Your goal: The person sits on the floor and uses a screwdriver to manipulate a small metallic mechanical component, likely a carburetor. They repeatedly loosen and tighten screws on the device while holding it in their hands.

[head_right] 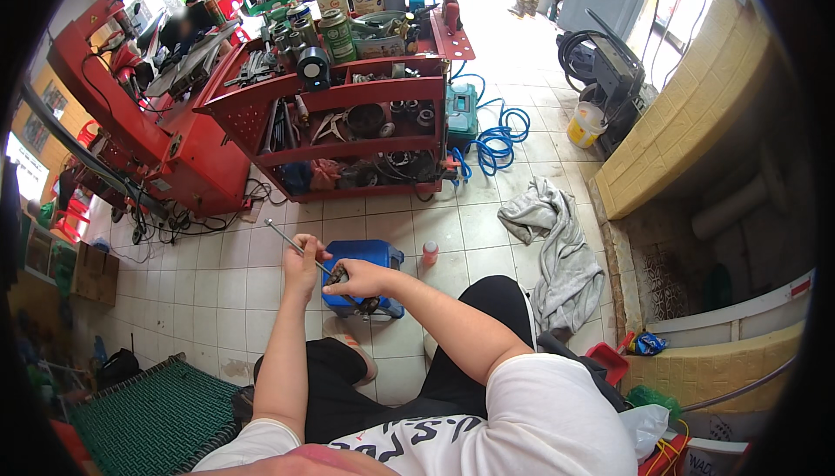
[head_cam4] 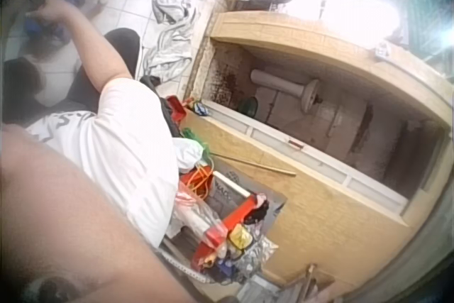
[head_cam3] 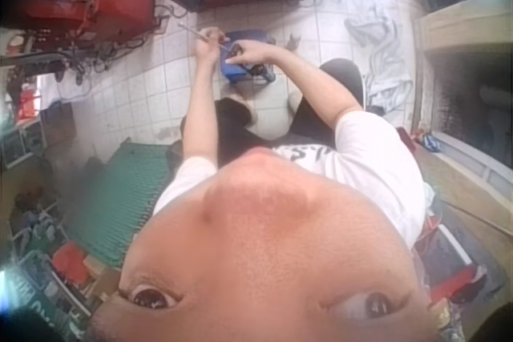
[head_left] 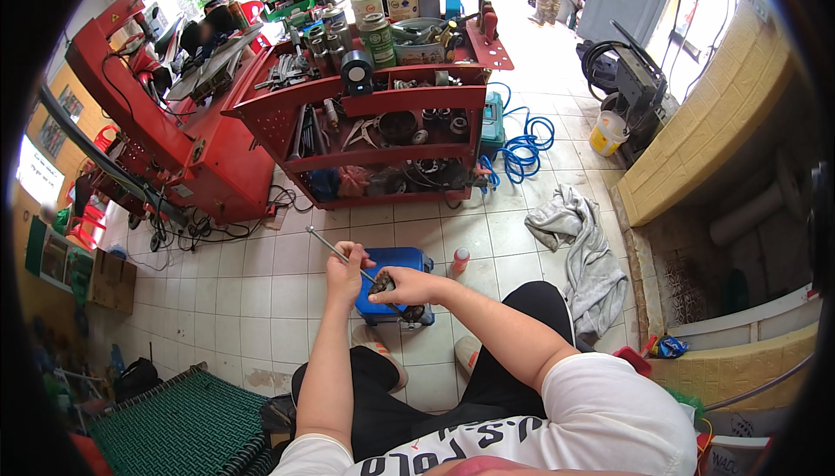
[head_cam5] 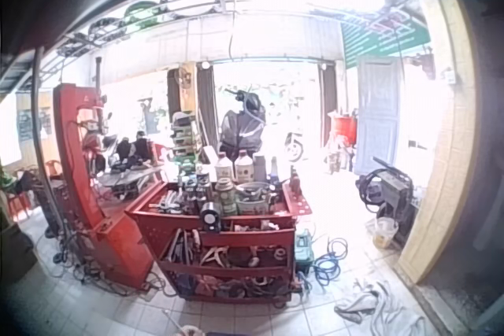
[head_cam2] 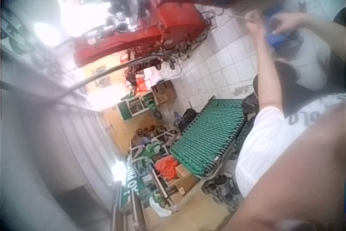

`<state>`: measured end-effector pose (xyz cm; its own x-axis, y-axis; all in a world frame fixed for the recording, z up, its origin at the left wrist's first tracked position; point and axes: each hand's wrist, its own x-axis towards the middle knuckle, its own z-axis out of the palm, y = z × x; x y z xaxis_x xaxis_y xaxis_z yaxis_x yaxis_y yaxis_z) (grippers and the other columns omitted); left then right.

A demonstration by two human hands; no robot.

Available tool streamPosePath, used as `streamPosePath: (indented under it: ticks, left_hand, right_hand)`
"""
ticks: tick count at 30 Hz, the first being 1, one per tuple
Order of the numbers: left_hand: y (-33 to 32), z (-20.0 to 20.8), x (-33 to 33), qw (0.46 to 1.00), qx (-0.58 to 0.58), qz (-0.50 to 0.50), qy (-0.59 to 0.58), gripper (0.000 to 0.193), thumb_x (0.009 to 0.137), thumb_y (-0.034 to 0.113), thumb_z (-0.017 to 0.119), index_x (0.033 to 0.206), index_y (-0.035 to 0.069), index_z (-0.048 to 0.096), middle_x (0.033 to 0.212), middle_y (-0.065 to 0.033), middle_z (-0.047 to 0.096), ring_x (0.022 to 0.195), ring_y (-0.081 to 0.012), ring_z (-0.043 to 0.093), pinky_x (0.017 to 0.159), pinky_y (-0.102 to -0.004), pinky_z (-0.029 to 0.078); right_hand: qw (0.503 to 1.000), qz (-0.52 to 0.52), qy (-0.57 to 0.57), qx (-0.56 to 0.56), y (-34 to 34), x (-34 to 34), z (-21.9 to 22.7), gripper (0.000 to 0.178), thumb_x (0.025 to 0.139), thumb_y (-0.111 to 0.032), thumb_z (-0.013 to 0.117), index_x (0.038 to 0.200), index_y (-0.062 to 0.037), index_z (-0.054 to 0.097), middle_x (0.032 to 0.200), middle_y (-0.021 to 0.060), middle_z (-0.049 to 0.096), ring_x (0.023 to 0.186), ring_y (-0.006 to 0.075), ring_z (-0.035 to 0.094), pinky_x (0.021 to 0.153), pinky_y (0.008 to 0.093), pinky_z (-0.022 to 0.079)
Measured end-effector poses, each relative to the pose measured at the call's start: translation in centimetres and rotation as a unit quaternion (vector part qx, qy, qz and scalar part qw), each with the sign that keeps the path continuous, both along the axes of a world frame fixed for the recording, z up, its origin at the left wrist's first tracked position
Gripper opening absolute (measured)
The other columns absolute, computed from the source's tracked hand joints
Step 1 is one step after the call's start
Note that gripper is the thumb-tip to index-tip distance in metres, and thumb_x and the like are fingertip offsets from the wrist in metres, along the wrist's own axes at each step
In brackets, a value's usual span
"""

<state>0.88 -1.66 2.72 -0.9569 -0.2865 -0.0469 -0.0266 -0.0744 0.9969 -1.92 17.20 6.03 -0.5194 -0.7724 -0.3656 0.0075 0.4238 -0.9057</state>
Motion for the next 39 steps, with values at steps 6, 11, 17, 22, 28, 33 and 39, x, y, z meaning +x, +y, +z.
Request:
streamPosePath:
  ticks: [6, 11, 17, 22, 28, 33, 39]
  left_hand:
    - [1.6, 1.9, 0.5, 0.954, 0.278, -0.102, 0.038, 0.042, 0.106, 0.035, 0.037, 0.136, 0.006, 0.045, 0.128, -0.0229, 0.062, 0.112, -0.0298, 0.066, 0.097, -0.0386, 0.052]
    - [1.0, 2.7, 0.8, 0.957, 0.260, -0.123, 0.031, 0.045, 0.107, 0.028, 0.034, 0.145, 0.005, 0.039, 0.135, -0.0245, 0.059, 0.115, -0.0321, 0.065, 0.101, -0.0417, 0.051]
    - [0.9, 2.5, 0.8, 0.978, 0.191, -0.089, 0.005, 0.042, 0.106, 0.020, 0.048, 0.144, 0.004, 0.040, 0.130, -0.0203, 0.062, 0.107, -0.0269, 0.069, 0.094, -0.0377, 0.056]
    - [0.7, 1.6, 0.4, 0.990, 0.137, -0.010, 0.013, 0.043, 0.101, 0.029, 0.063, 0.134, 0.005, 0.050, 0.114, -0.0162, 0.070, 0.089, -0.0220, 0.073, 0.075, -0.0309, 0.060]
    - [0.3, 1.2, 0.0, 0.989, 0.142, 0.034, 0.031, 0.038, 0.100, 0.027, 0.066, 0.129, 0.007, 0.053, 0.106, -0.0123, 0.072, 0.081, -0.0191, 0.073, 0.069, -0.0281, 0.059]
    - [-0.2, 1.0, 0.3, 0.985, 0.151, 0.077, 0.017, 0.031, 0.104, 0.023, 0.058, 0.129, 0.006, 0.051, 0.107, -0.0121, 0.069, 0.083, -0.0181, 0.070, 0.073, -0.0300, 0.058]
    - [-1.0, -0.4, 0.0, 0.978, 0.199, 0.054, -0.045, 0.028, 0.107, 0.017, 0.047, 0.133, 0.005, 0.048, 0.111, -0.0117, 0.066, 0.094, -0.0189, 0.066, 0.084, -0.0343, 0.056]
  right_hand:
    - [0.999, -0.042, 0.005, -0.020, 0.1, 0.1, 0.1, 0.056, 0.088, -0.044, 0.078, 0.114, 0.0007, 0.059, 0.097, 0.0090, 0.067, 0.088, 0.0159, 0.064, 0.079, 0.0311, 0.052]
    - [0.997, -0.053, -0.057, -0.026, 0.1, -0.5, 0.0, 0.053, 0.089, -0.042, 0.078, 0.112, 0.0003, 0.056, 0.094, 0.0072, 0.065, 0.084, 0.0137, 0.063, 0.074, 0.0292, 0.054]
    - [0.996, -0.059, -0.059, -0.026, 0.1, -0.7, -0.7, 0.052, 0.089, -0.042, 0.077, 0.113, -0.0006, 0.056, 0.096, 0.0073, 0.065, 0.084, 0.0139, 0.063, 0.077, 0.0300, 0.054]
    - [0.996, -0.064, -0.047, -0.029, 0.2, -0.9, -0.3, 0.053, 0.088, -0.043, 0.078, 0.113, -0.0013, 0.057, 0.095, 0.0067, 0.065, 0.084, 0.0134, 0.062, 0.076, 0.0297, 0.054]
    - [0.997, -0.074, -0.016, -0.016, 0.4, -1.1, -0.4, 0.054, 0.086, -0.043, 0.079, 0.114, -0.0011, 0.058, 0.093, 0.0066, 0.066, 0.083, 0.0135, 0.062, 0.075, 0.0299, 0.052]
    - [0.986, -0.131, 0.051, -0.093, -0.4, -0.9, -1.3, 0.057, 0.086, -0.040, 0.081, 0.120, -0.0007, 0.057, 0.096, 0.0083, 0.067, 0.086, 0.0139, 0.063, 0.077, 0.0305, 0.052]
    - [0.879, -0.306, -0.165, -0.326, -0.4, -2.9, -2.2, 0.041, 0.096, -0.029, 0.071, 0.123, -0.0034, 0.053, 0.104, 0.0052, 0.065, 0.094, 0.0150, 0.064, 0.082, 0.0337, 0.054]
